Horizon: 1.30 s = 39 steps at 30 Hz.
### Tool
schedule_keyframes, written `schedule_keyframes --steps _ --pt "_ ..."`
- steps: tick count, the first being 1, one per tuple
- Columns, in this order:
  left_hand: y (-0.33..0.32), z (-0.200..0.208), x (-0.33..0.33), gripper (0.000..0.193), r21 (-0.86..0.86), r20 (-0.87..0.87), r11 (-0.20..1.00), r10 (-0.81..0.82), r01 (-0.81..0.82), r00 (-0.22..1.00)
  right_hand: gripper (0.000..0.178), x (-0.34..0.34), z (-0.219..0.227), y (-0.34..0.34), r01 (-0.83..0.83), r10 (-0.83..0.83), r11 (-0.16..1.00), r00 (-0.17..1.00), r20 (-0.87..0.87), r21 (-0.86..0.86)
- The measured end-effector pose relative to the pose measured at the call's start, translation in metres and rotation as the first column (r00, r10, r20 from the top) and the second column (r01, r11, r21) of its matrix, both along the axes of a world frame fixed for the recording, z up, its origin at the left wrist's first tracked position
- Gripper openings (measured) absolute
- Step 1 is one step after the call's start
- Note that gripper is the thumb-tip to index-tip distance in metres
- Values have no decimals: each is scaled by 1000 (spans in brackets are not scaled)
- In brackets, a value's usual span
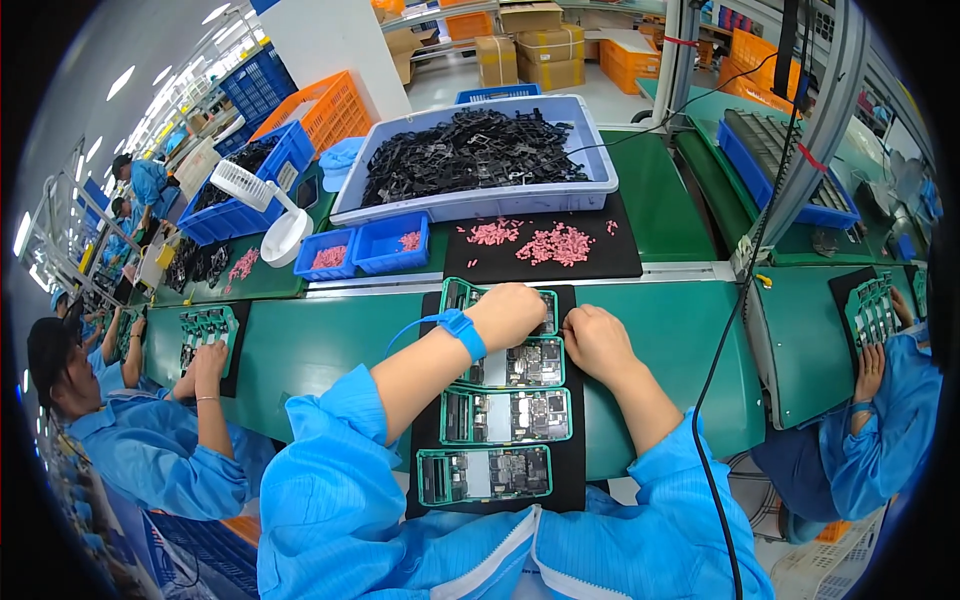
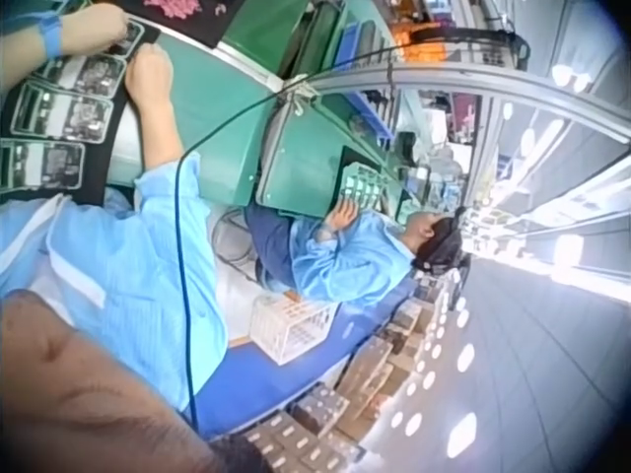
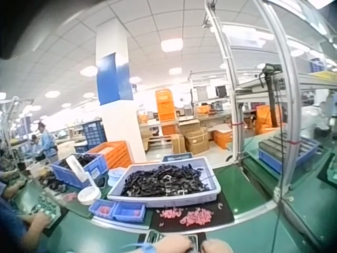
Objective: The person assembles electronic components onto circuit boards by hand, taking the components from a plastic tray and placing them onto the circuit boards on a conveyor belt.
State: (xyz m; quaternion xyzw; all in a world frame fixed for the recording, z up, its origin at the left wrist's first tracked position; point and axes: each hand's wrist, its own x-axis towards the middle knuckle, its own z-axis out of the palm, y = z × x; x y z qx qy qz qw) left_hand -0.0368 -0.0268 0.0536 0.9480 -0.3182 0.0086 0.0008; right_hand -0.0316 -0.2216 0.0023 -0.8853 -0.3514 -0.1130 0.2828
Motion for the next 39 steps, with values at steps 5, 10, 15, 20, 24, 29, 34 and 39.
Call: schedule_keyframes --steps 5,10,15,20,24,29,34,39 --pt "-20 14 3 8 197 -57 980 32 -20 998 6 -1 -1 -4 3 -3 1000 1000 9 16" --pt "12 9 -3 14 -185 -152 981 34 -62 988 5 2 -2 -8 -3 4 997 1000 -6 73" --pt "26 3 -15 20 -211 -85 977 -41 22 996 5 4 5 -11 28 -25 998 998 -60 61" --pt "24 6 -19 24 -170 -85 985 -21 6 996 5 -3 18 -16 53 -21 979 987 -162 195" --pt "36 3 -29 32 -294 27 955 -45 51 999 5 -21 25 -8 -226 261 958 942 -211 175" --pt "48 27 -71 27 -637 72 768 140 -63 988 5 -31 21 3 -369 368 929 928 -61 -2" --pt "74 39 -132 22 -778 -53 561 390 -283 919 4 -31 30 10 -390 387 918 920 -58 -67" --pt "82 39 -204 53 -795 -173 521 295 -310 940 3 -34 37 14 -372 372 917 928 -27 -143"
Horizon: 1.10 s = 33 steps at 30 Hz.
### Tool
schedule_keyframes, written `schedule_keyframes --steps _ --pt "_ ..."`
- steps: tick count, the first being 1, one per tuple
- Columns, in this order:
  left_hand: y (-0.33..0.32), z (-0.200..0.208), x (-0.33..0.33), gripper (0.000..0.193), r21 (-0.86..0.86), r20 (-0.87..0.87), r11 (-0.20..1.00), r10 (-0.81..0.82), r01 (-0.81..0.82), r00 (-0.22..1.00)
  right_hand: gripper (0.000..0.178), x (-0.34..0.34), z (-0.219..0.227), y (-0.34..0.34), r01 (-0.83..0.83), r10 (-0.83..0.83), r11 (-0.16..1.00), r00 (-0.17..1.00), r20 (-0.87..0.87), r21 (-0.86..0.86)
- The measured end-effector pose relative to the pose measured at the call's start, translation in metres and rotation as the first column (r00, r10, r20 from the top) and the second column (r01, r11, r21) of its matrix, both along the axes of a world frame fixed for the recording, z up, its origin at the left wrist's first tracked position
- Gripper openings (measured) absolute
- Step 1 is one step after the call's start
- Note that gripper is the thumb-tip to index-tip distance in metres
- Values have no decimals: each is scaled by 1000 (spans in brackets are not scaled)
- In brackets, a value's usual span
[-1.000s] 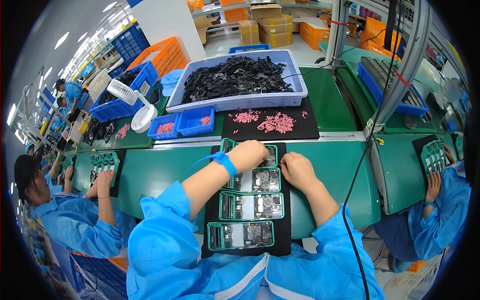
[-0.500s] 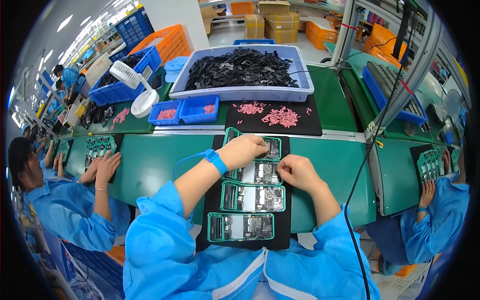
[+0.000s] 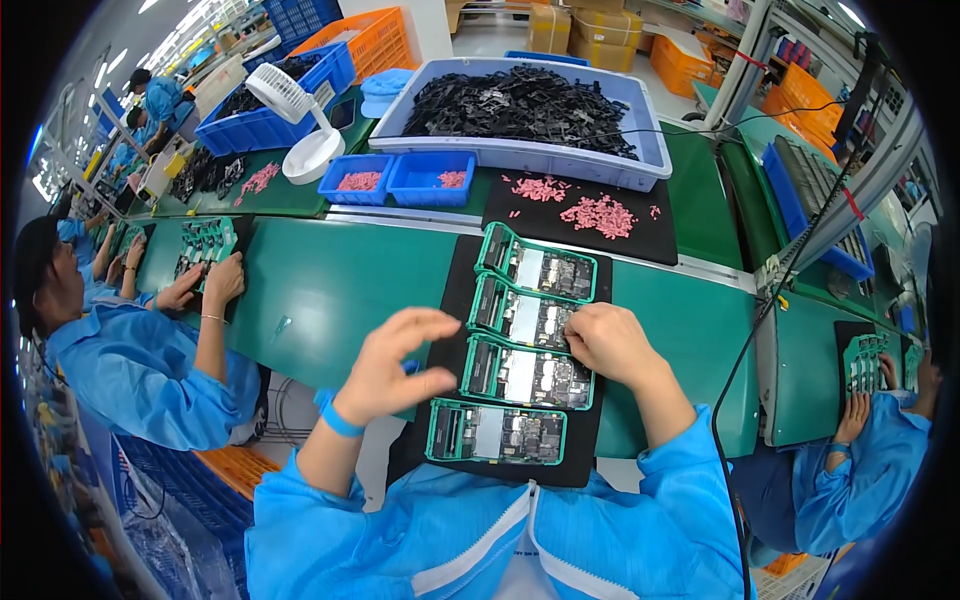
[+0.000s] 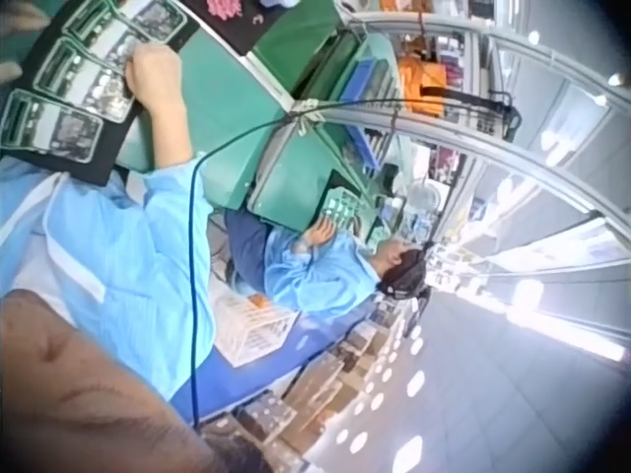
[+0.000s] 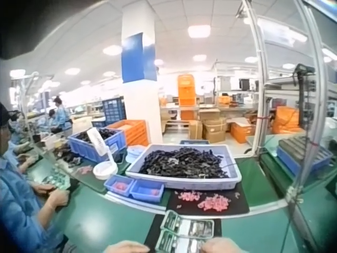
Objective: The person assembles electronic components onto circuit boards by hand, taking the components from a plastic tray and placing them onto the circuit boards on a conveyor belt.
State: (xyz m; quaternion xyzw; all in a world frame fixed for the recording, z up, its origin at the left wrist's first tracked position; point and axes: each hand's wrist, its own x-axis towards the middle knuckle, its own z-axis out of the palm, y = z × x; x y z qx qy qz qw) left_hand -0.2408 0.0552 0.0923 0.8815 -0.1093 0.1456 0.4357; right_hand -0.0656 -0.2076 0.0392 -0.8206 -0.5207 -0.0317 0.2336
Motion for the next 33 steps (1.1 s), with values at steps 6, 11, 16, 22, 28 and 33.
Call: schedule_keyframes --steps 6,11,16,22,28,33 --pt "-36 -17 -58 101 127 -182 986 -82 106 980 2 -3 4 -1 -2 3 1000 999 44 -28" --pt "-49 -39 -75 107 139 -178 990 19 6 984 25 -10 -1 -18 -51 47 994 998 44 101" --pt "-58 -46 -60 109 77 -152 995 -47 59 987 35 -18 2 -30 -10 0 998 989 150 64" --pt "-67 -35 -56 110 166 -133 985 -35 57 991 31 29 -18 -30 521 -441 820 839 -320 235" --pt "-61 -43 -56 109 170 -159 985 -4 31 987 64 62 -11 2 681 -565 724 491 -664 -112" --pt "-70 -33 -56 106 188 -150 982 18 11 988 67 58 -31 11 690 -295 685 556 -777 234"
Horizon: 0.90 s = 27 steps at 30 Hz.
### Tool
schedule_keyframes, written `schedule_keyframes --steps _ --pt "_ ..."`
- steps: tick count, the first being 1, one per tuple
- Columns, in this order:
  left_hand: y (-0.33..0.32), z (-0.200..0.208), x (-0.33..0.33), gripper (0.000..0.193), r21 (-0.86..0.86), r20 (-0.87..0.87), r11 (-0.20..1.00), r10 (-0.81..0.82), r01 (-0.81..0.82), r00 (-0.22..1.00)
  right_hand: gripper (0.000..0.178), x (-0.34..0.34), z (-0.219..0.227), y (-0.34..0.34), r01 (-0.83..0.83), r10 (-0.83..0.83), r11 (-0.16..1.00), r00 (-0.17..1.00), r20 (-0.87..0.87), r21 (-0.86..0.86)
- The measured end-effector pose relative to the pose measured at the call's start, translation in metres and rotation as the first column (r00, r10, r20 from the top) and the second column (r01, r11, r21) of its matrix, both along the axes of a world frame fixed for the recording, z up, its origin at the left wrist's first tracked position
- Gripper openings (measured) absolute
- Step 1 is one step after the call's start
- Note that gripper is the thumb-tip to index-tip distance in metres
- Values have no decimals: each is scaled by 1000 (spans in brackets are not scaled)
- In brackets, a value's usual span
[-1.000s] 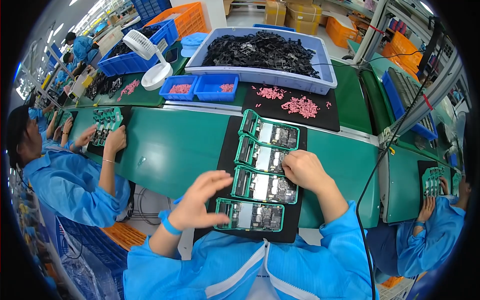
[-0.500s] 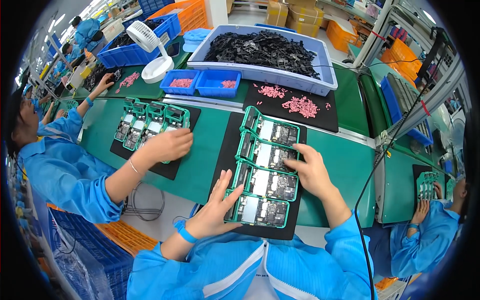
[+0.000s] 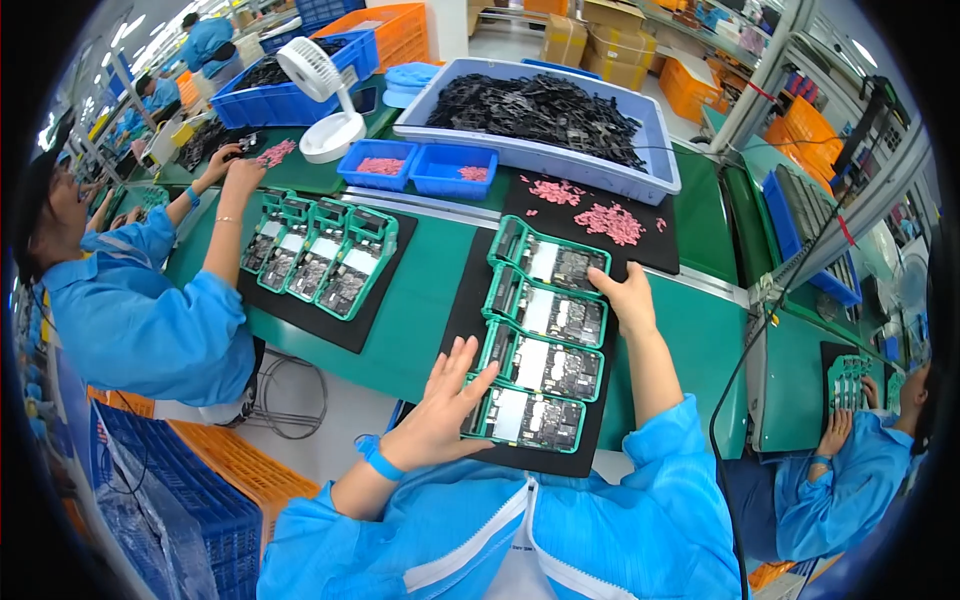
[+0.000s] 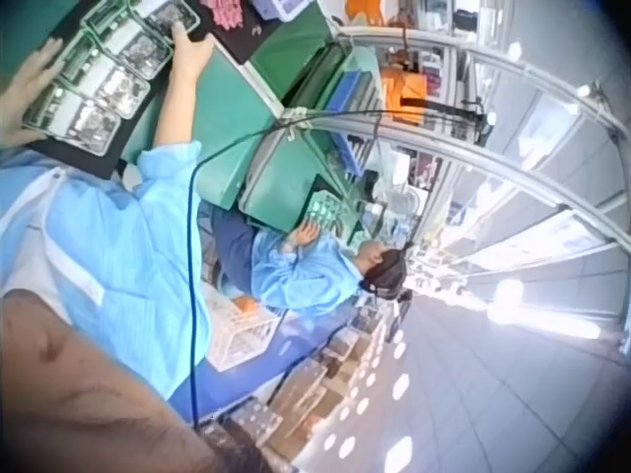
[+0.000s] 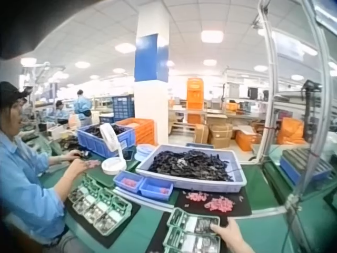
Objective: The person assembles electronic components onto circuit boards by hand, taking the components from a plastic tray and placing them onto the circuit boards on a conveyor belt.
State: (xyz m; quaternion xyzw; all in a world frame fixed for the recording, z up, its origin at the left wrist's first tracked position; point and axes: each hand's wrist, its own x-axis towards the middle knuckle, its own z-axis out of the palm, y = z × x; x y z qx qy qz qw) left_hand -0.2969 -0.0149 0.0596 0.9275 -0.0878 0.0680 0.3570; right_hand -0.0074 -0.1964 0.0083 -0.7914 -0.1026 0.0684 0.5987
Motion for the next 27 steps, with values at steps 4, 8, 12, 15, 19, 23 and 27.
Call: schedule_keyframes --steps 4,8,12,15,19,23,27 --pt "-3 9 0 114 26 1 999 -28 28 1000 49 -14 23 -16 -4 44 947 992 -118 321" --pt "37 33 0 117 130 101 989 56 -68 993 44 -25 2 -65 117 -47 905 983 -177 410" --pt "91 53 30 91 -96 219 847 531 -523 819 42 -31 -3 -178 287 -263 841 958 -117 459" --pt "211 24 31 78 18 361 551 775 -834 519 41 -42 -3 -215 423 -440 654 887 -140 627" --pt "373 -37 20 80 53 277 332 901 -942 333 41 -62 -24 -250 608 -739 569 673 20 553" --pt "556 -94 -52 86 547 290 352 772 -759 566 34 -67 -40 -266 704 -874 404 486 19 583" --pt "478 -135 65 82 235 -100 483 875 -844 473 38 -112 -25 -323 818 -992 120 73 106 562"
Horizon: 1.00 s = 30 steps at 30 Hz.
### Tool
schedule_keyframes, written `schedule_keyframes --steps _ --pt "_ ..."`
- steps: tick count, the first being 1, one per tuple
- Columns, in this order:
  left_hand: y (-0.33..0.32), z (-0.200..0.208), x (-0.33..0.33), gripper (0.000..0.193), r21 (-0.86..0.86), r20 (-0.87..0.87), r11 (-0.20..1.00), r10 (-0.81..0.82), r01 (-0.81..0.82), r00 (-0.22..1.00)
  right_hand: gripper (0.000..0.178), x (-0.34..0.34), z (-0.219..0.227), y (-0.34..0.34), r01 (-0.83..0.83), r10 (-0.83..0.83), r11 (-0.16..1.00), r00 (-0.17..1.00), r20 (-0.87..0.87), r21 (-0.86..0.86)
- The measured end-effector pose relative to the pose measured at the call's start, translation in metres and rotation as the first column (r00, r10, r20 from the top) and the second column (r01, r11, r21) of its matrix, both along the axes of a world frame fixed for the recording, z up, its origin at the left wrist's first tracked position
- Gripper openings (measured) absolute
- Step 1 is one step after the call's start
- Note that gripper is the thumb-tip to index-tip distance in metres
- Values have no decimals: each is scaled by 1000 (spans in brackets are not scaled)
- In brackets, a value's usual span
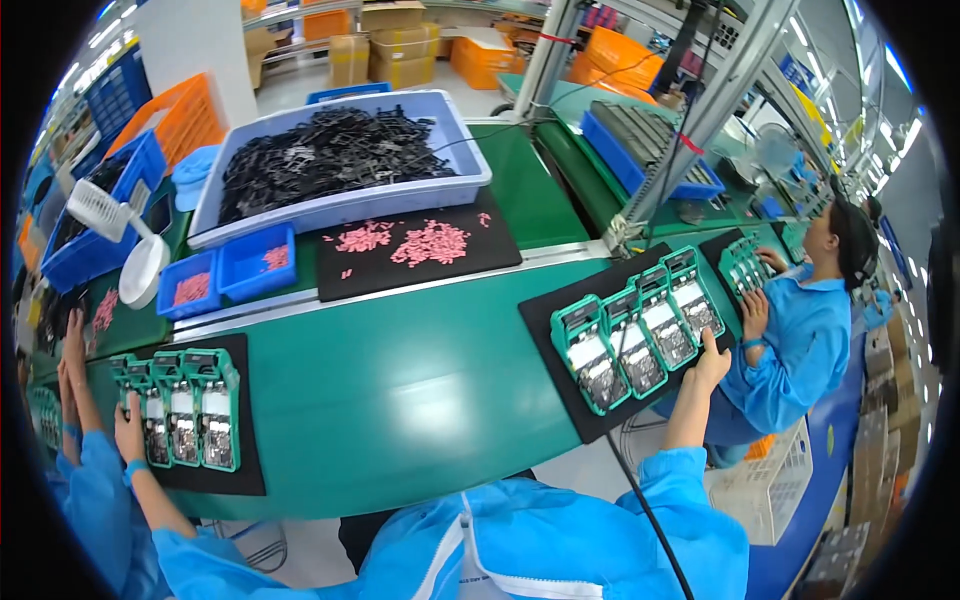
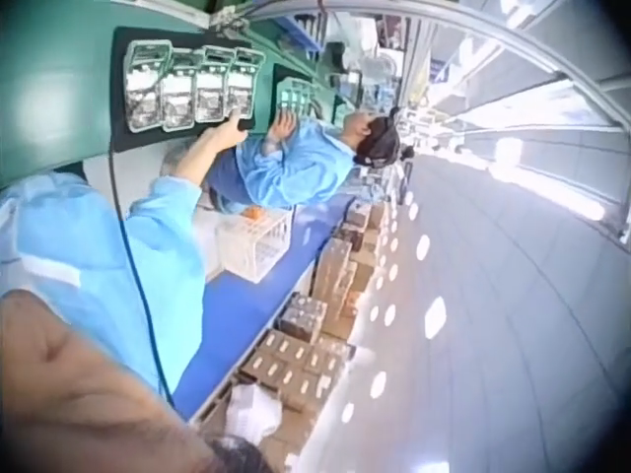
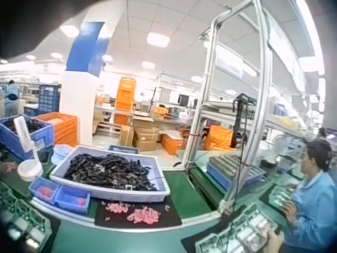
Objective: The person assembles electronic components onto circuit boards by hand, taking the components from a plastic tray and placing them onto the circuit boards on a conveyor belt.
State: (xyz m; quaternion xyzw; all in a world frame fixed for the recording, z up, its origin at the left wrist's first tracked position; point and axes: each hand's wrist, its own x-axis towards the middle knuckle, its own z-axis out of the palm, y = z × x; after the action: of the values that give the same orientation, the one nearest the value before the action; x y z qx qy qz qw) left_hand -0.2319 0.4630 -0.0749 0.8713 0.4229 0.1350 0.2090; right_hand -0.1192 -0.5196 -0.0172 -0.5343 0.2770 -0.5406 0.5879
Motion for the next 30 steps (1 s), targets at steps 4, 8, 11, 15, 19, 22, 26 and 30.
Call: schedule_keyframes --steps 4,8,11,15,19,22,26,30 --pt "16 -3 -33 82 164 204 986 -3 -31 979 31 31 -7 -23 14 -10 999 995 -101 40" --pt "-51 23 -14 78 -11 109 999 38 -37 993 65 20 -25 -48 43 -66 995 956 -285 -87" --pt "-84 16 -20 74 143 145 989 21 -42 989 80 16 -28 -19 82 -219 939 891 -398 -334" --pt "-185 34 -27 70 36 223 999 -4 -4 975 58 4 -19 18 -8 -391 694 836 -386 -720" --pt "-249 13 -79 53 -274 546 938 -32 214 837 43 1 1 71 -159 -274 577 886 -374 -801" --pt "-317 67 -108 23 -681 559 621 98 388 824 38 -19 18 108 -251 -133 541 917 -377 -802" --pt "-371 88 -138 17 -891 411 291 188 350 892 40 -46 26 178 -448 121 373 892 -436 -813" --pt "-410 86 -143 27 -962 271 15 -46 272 961 58 -46 16 245 -863 656 298 495 -569 -407"
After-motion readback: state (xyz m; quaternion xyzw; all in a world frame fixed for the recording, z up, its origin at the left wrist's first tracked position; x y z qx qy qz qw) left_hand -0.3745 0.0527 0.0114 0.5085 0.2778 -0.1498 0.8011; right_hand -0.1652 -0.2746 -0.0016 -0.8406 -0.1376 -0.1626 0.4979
